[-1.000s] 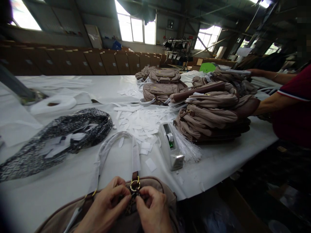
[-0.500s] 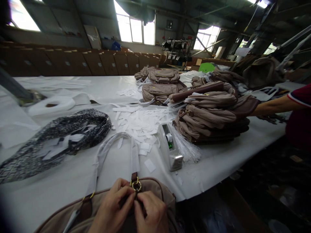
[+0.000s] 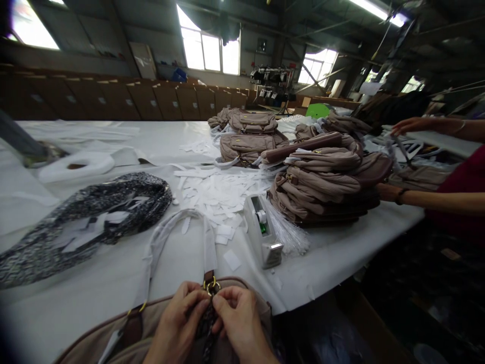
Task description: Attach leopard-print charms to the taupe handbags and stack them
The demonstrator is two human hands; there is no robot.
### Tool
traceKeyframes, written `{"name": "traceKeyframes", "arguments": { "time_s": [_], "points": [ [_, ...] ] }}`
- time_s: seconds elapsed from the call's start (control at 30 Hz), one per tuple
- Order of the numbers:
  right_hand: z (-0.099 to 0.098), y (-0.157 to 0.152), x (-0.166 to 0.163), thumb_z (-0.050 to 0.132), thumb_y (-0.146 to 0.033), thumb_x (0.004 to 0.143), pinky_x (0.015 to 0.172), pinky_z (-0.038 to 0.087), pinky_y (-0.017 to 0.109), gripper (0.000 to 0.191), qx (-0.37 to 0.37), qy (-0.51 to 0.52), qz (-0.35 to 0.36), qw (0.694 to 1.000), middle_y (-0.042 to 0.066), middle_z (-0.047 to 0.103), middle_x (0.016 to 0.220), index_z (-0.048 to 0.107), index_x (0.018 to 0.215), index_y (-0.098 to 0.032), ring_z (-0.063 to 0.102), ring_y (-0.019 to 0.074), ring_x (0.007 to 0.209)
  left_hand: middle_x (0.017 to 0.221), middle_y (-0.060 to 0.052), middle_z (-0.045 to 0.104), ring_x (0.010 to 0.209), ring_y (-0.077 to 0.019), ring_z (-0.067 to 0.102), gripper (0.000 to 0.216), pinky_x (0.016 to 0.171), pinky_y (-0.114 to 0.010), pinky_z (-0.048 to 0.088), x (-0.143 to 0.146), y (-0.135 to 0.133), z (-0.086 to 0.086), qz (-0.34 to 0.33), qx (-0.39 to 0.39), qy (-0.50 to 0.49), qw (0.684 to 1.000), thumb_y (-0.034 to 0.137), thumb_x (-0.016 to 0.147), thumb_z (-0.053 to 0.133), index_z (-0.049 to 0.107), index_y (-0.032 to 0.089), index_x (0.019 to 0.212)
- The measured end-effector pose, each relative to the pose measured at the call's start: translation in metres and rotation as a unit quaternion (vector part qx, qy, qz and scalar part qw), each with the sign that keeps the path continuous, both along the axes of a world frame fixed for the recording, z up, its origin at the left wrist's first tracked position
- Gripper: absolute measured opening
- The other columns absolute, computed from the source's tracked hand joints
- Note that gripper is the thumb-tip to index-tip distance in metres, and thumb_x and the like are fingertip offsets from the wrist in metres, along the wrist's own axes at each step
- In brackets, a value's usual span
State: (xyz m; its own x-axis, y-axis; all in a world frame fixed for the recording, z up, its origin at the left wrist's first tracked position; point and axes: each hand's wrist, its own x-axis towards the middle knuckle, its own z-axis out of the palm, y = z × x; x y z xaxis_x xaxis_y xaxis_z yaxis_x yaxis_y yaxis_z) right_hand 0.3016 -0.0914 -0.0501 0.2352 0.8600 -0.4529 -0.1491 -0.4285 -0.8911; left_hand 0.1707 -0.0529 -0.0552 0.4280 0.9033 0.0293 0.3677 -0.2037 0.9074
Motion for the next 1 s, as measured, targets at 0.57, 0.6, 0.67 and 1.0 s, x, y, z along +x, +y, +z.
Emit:
{"name": "traceKeyframes", "arguments": {
  "time_s": [0.57,0.6,0.67,1.0],
  "points": [
    [0.012,-0.007,-0.001,0.044,-0.050,0.088,0.050,0.042,0.019,0.031,0.185,-0.037,-0.043,0.981,-0.002,0.061,0.064,0.050,0.088,-0.020,0.053,0.0099,0.049,0.061,0.001,0.057,0.061,-0.0156,0.052,0.034,0.056,-0.023,0.038,-0.008,0.021,0.018,-0.011,-0.054,0.066,0.996,0.043,0.087,0.043,0.057,0.018,0.067],
    [0.013,-0.003,0.000,0.046,-0.050,0.087,0.047,0.040,0.018,0.031,0.182,0.012,-0.042,0.982,-0.002,0.061,0.063,0.048,0.087,-0.019,0.052,0.0091,0.046,0.061,0.001,0.057,0.060,-0.0156,0.052,0.034,0.055,-0.022,0.037,-0.006,0.022,0.018,-0.014,-0.056,0.076,0.995,0.043,0.086,0.044,0.057,0.018,0.067],
    [0.013,0.004,0.002,0.055,-0.049,0.083,0.046,0.039,0.017,0.031,0.172,0.060,-0.043,0.982,-0.002,0.061,0.064,0.049,0.083,-0.018,0.052,0.0078,0.046,0.060,0.001,0.058,0.060,-0.0159,0.053,0.036,0.054,-0.023,0.036,-0.004,0.024,0.018,-0.013,-0.062,0.096,0.993,0.044,0.085,0.045,0.059,0.017,0.066],
    [0.001,0.003,0.009,0.067,-0.040,0.075,0.072,0.052,0.028,0.029,0.136,0.057,-0.023,0.989,0.006,0.070,0.075,0.068,0.087,-0.013,0.067,0.0187,0.075,0.060,0.001,0.057,0.058,-0.0141,0.050,0.039,0.055,-0.023,0.036,-0.003,0.030,0.005,0.019,-0.215,-0.010,0.976,0.051,0.075,0.056,0.060,0.013,0.068]
  ]
}}
